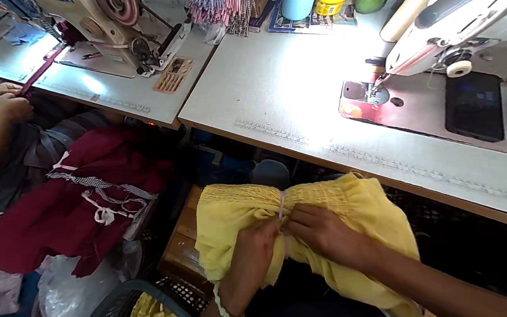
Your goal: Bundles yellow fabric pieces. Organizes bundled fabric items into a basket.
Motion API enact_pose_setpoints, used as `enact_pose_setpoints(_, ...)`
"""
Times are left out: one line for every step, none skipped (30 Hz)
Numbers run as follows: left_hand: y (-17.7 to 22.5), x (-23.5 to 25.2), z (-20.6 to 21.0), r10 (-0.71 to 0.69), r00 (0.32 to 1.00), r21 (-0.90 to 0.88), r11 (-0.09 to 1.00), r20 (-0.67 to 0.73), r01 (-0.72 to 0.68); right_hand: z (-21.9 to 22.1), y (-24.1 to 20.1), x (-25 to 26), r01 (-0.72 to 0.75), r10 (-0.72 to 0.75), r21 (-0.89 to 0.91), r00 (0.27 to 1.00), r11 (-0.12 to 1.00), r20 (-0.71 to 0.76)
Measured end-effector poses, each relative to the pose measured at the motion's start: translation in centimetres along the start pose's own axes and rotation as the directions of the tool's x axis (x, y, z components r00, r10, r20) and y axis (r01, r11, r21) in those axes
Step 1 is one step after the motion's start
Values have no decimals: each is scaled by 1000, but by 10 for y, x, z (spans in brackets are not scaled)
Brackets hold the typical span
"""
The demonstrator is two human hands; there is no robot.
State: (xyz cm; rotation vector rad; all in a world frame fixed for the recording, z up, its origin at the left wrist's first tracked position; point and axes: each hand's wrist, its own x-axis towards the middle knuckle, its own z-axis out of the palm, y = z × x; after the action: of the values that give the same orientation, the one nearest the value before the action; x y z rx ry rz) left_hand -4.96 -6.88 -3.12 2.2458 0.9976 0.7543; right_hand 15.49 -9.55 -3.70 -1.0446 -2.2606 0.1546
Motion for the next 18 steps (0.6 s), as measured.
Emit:
enact_pose_setpoints(1, 6, -1, -37, 999, 46, 998, -11, 38, 6, 7, -1, -32, 31, -3, 999, 999, -21)
enact_pose_setpoints(3, 11, -1, -51, 998, 108, 993, -29, 54, 9, 11, -2, -54, 55, 4, 998, 999, -38)
enact_pose_setpoints(7, 16, -2, -50, 998, 174, 983, -49, 57, 12, 10, -3, -73, 73, 17, 996, 997, -48)
enact_pose_setpoints(13, 20, -3, -40, 997, 242, 969, -68, 56, 15, 7, -4, -94, 95, 28, 994, 995, -52)
enact_pose_setpoints(19, 25, -4, -20, 996, 308, 950, -84, 45, 18, 5, -6, -119, 120, 27, 991, 993, -53)
enact_pose_setpoints(24, 30, -6, -2, 997, 371, 928, -82, 32, 22, 4, -6, -144, 145, 16, 988, 989, -58)
enact_pose_setpoints(28, 34, -9, 0, 999, 416, 909, -52, 22, 26, 3, -7, -170, 170, -3, 983, 985, -68)
enact_pose_setpoints(31, 37, -10, -9, 1000, 443, 896, -15, 15, 31, 1, -7, -203, 201, -21, 976, 979, -79)
enact_pose_setpoints(33, 39, -10, -29, 999, 442, 897, 20, 17, 35, 1, -7, -238, 234, -29, 967, 971, -97)
enact_pose_setpoints(34, 40, -8, -61, 997, 406, 913, 45, 38, 37, 2, -6, -270, 265, -32, 957, 962, -118)
enact_pose_setpoints(32, 40, -4, -107, 993, 334, 939, 55, 83, 38, 5, -6, -300, 294, -23, 946, 954, -136)
enact_pose_setpoints(28, 41, 0, -178, 981, 224, 962, 73, 158, 39, 8, -7, -328, 325, 2, 934, 945, -151)
enact_pose_setpoints(23, 40, 5, -266, 957, 88, 962, 113, 257, 38, 12, -11, -357, 359, 42, 919, 933, -162)
enact_pose_setpoints(17, 37, 10, -336, 929, -33, 938, 151, 345, 37, 15, -16, -380, 388, 77, 905, 922, -177)
enact_pose_setpoints(13, 33, 18, -352, 925, -112, 923, 141, 368, 36, 18, -20, -383, 394, 93, 896, 919, -203)
enact_pose_setpoints(11, 29, 24, -322, 942, -141, 933, 92, 332, 35, 20, -23, -361, 370, 81, 899, 929, -236)
enact_pose_setpoints(9, 26, 29, -276, 960, -133, 951, 41, 279, 35, 20, -25, -325, 325, 46, 909, 945, -260)
enact_pose_setpoints(7, 22, 31, -233, 972, -111, 966, 7, 233, 34, 17, -26, -282, 271, -4, 926, 959, -263)
